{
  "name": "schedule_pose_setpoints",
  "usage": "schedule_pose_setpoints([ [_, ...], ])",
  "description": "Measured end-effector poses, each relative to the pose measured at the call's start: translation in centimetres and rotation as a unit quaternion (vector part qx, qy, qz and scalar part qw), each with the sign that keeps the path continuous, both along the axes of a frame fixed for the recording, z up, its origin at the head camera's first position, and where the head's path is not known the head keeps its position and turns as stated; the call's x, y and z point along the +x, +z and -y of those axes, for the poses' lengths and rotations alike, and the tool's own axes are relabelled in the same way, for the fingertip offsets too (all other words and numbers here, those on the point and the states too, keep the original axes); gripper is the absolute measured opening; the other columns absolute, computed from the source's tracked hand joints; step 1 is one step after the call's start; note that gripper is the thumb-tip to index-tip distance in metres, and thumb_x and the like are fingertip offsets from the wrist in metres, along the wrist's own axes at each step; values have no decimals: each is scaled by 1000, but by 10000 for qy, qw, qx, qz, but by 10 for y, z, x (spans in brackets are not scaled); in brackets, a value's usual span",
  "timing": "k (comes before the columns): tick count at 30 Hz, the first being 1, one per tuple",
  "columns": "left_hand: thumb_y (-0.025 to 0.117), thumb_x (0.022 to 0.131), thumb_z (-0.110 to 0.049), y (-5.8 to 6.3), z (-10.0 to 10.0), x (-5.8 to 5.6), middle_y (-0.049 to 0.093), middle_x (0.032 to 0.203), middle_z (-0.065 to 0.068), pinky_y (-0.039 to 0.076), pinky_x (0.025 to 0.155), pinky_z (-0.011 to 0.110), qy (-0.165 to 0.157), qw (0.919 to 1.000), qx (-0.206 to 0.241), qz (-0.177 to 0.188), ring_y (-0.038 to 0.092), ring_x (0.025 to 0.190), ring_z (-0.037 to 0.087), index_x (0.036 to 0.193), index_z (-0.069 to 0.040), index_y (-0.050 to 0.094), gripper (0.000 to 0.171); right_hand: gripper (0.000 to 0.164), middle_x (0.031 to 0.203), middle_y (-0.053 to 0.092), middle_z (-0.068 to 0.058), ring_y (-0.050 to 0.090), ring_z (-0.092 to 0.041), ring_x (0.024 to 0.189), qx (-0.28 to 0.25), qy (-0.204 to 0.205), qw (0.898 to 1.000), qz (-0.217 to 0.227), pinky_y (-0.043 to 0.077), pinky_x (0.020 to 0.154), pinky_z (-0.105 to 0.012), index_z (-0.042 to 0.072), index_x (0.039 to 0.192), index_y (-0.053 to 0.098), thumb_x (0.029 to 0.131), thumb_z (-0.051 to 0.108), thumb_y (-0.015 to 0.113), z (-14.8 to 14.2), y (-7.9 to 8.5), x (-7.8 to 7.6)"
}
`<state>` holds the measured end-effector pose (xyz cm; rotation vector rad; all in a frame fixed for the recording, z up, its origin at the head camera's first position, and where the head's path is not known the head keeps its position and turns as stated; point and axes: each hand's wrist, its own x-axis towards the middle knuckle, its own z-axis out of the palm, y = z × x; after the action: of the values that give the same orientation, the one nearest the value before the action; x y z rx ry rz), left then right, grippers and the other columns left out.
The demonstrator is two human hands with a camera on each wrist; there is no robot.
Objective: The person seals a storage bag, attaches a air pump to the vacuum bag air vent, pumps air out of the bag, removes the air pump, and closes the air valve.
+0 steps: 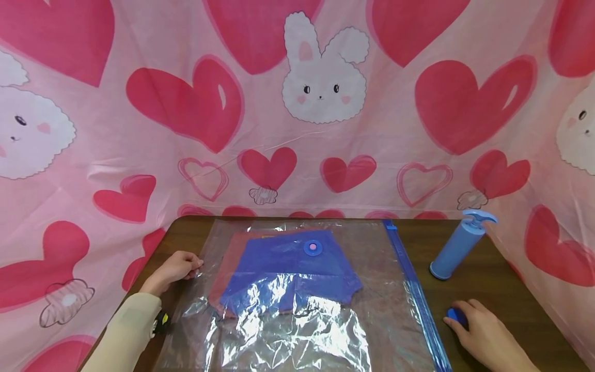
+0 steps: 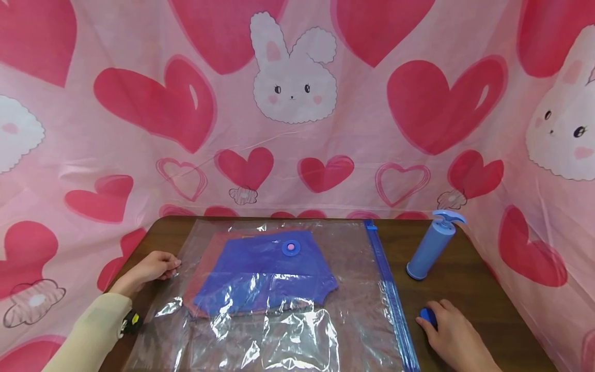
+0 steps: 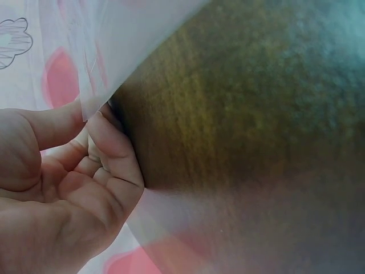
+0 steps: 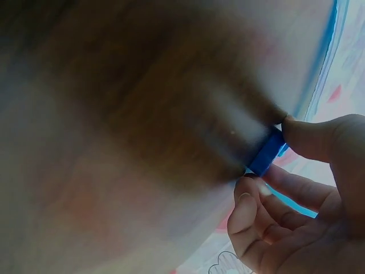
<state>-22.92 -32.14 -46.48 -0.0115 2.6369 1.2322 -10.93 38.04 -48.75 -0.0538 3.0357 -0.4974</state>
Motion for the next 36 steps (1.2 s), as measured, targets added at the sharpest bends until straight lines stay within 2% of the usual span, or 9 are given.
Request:
schedule_pose_setpoints([
  [4, 57, 105, -4, -3, 2, 0, 57, 75, 6, 49, 70, 36, 15, 10000, -5, 1, 55, 72, 23, 87, 5, 68, 24, 55, 100, 66, -17, 67, -30, 84, 10, 19, 10000, 87, 58, 78, -62, -13, 118, 65, 88, 29, 86, 1, 3, -1],
  [9, 57, 105, -4, -5, 4, 0, 57, 75, 7, 48, 68, 35, -5, 10000, 16, 3, 54, 71, 22, 85, 6, 67, 25, 54, 101, 69, -15, 68, -33, 88, -136, 4, 9999, -90, 57, 79, -64, -11, 118, 67, 92, 34, 83, -3, 12, -5],
  [13, 57, 105, -4, -5, 4, 1, 57, 75, 6, 48, 67, 34, 2, 10000, 30, -23, 54, 70, 22, 85, 6, 67, 25, 57, 99, 70, -14, 65, -30, 84, -548, -292, 9972, -419, 59, 71, -51, -13, 125, 62, 97, 34, 78, -5, 24, -14],
  [16, 57, 105, -4, -5, 4, 1, 57, 75, 6, 49, 67, 34, 19, 10000, 37, -26, 55, 70, 22, 86, 6, 68, 24, 61, 100, 68, -24, 66, -37, 83, -986, -574, 9888, -965, 58, 68, -50, -14, 132, 54, 99, 31, 76, -4, 32, -20],
  [21, 57, 105, -3, -6, 4, 2, 57, 74, 6, 48, 67, 33, 15, 10000, 70, 31, 54, 70, 21, 85, 6, 67, 24, 73, 123, 58, -42, 62, -58, 103, -1520, -977, 9693, -1667, 50, 79, -70, -16, 144, 41, 99, 30, 74, 1, 41, -32],
  [25, 57, 105, -3, -4, 2, 0, 56, 73, 7, 48, 66, 34, 5, 10000, 69, 3, 54, 70, 22, 84, 6, 66, 24, 74, 129, 55, -38, 59, -54, 107, -1697, -1127, 9586, -1987, 45, 80, -62, -13, 147, 41, 98, 32, 75, 0, 45, -46],
  [27, 58, 105, -4, -2, 0, -3, 56, 73, 7, 48, 67, 34, -17, 10000, 62, -34, 54, 70, 22, 85, 5, 67, 24, 73, 129, 56, -37, 57, -53, 109, -1725, -1208, 9560, -2042, 42, 79, -59, -11, 147, 43, 99, 33, 74, -1, 46, -51],
  [31, 60, 105, -7, 0, -2, -8, 57, 73, 6, 49, 67, 35, -60, 10000, 9, -57, 54, 71, 22, 85, 4, 67, 24, 70, 125, 57, -39, 55, -56, 110, -1757, -1321, 9549, -1997, 43, 82, -67, -11, 143, 45, 99, 34, 73, -2, 44, -56],
  [36, 59, 106, -7, -1, -1, -4, 57, 73, 6, 48, 67, 35, 38, 10000, -60, 43, 54, 71, 22, 84, 3, 66, 25, 64, 121, 60, -41, 58, -57, 107, -1743, -1243, 9562, -1997, 45, 81, -67, -13, 136, 50, 99, 33, 73, 0, 43, -63],
])
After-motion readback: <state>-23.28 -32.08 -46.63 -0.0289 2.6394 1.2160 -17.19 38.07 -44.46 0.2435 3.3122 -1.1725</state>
